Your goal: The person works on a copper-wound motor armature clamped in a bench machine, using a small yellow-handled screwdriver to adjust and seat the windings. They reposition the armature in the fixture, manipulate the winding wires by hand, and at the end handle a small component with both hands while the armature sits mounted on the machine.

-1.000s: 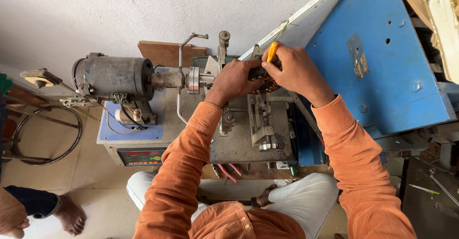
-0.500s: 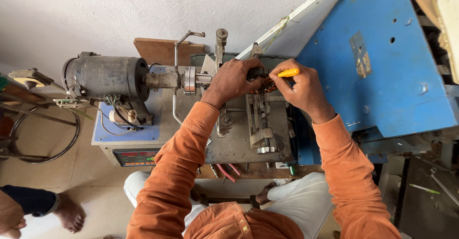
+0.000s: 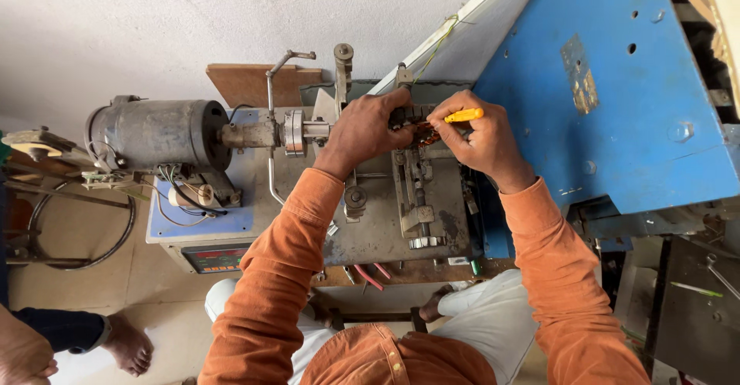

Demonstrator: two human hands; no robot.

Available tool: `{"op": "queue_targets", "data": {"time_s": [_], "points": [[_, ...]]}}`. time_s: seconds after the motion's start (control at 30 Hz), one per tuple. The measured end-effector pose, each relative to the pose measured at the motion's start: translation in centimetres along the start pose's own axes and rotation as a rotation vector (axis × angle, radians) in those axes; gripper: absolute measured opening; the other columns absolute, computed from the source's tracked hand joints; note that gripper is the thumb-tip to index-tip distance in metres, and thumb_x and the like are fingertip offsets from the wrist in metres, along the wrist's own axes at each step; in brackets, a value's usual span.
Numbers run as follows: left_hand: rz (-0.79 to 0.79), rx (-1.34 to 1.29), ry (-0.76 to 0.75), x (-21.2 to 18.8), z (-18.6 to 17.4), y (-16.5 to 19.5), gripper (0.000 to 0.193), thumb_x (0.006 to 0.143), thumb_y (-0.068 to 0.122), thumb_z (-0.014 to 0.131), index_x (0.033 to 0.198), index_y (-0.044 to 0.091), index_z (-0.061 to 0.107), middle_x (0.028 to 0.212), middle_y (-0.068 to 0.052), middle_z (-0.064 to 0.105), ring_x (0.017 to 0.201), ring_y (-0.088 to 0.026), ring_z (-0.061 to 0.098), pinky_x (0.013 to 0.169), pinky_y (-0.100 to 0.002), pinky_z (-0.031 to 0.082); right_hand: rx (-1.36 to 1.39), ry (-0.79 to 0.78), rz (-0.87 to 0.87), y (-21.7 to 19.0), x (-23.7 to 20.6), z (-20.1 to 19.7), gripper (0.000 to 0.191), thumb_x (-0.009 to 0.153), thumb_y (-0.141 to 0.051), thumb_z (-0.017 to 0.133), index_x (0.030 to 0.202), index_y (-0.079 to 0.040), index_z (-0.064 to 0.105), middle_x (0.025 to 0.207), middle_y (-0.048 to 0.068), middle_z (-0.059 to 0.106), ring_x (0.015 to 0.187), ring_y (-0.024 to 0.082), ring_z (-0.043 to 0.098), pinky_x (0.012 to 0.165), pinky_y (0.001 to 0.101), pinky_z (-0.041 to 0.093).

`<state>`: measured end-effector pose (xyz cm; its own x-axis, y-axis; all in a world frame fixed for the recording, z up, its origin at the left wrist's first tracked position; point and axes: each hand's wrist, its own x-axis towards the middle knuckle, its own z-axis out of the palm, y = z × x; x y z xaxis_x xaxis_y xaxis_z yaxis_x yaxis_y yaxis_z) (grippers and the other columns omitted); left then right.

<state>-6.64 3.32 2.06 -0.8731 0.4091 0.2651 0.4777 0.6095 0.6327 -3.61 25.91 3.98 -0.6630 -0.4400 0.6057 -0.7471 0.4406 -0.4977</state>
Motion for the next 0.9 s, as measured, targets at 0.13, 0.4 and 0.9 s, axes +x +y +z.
{"op": "queue_targets", "data": {"time_s": [0.13, 0.4, 0.9], "points": [[-0.018, -0.015, -0.001, -0.5, -0.1, 0.4, 0.035, 0.079, 0.026, 0.079, 0.108, 0.010, 0.067, 0.086, -0.013, 0.077, 0.075, -0.032, 0.075, 0.075, -0.045, 0.057, 0.120, 0.018, 0.033, 1.1, -0.5, 0.1, 0.008, 0.101, -0.005, 0.070, 0.101, -0.001, 0.064, 0.100, 0.013, 0.074, 0.089, 0.021, 0.074, 0.079, 0.0314, 0.060], [-0.025, -0.044, 0.004, -0.6, -0.4, 0.0, 0.033, 0.080, 0.027, 0.081, 0.107, 0.011, 0.069, 0.088, -0.012, 0.078, 0.079, -0.030, 0.076, 0.077, -0.044, 0.058, 0.456, 0.332, 0.203, 1.3, -3.2, 1.0, 0.016, 0.108, -0.007, 0.065, 0.111, 0.003, 0.054, 0.109, 0.021, 0.071, 0.102, 0.021, 0.074, 0.090, 0.0295, 0.064], [-0.022, -0.050, -0.011, -0.1, -0.4, 0.4, 0.034, 0.079, 0.025, 0.080, 0.109, 0.012, 0.069, 0.088, -0.010, 0.079, 0.077, -0.029, 0.077, 0.076, -0.043, 0.058, -0.135, 0.314, 0.051, -2.2, -2.7, 2.0, 0.013, 0.099, 0.000, 0.073, 0.103, 0.000, 0.061, 0.099, 0.015, 0.075, 0.093, 0.023, 0.077, 0.081, 0.0305, 0.061]]}}
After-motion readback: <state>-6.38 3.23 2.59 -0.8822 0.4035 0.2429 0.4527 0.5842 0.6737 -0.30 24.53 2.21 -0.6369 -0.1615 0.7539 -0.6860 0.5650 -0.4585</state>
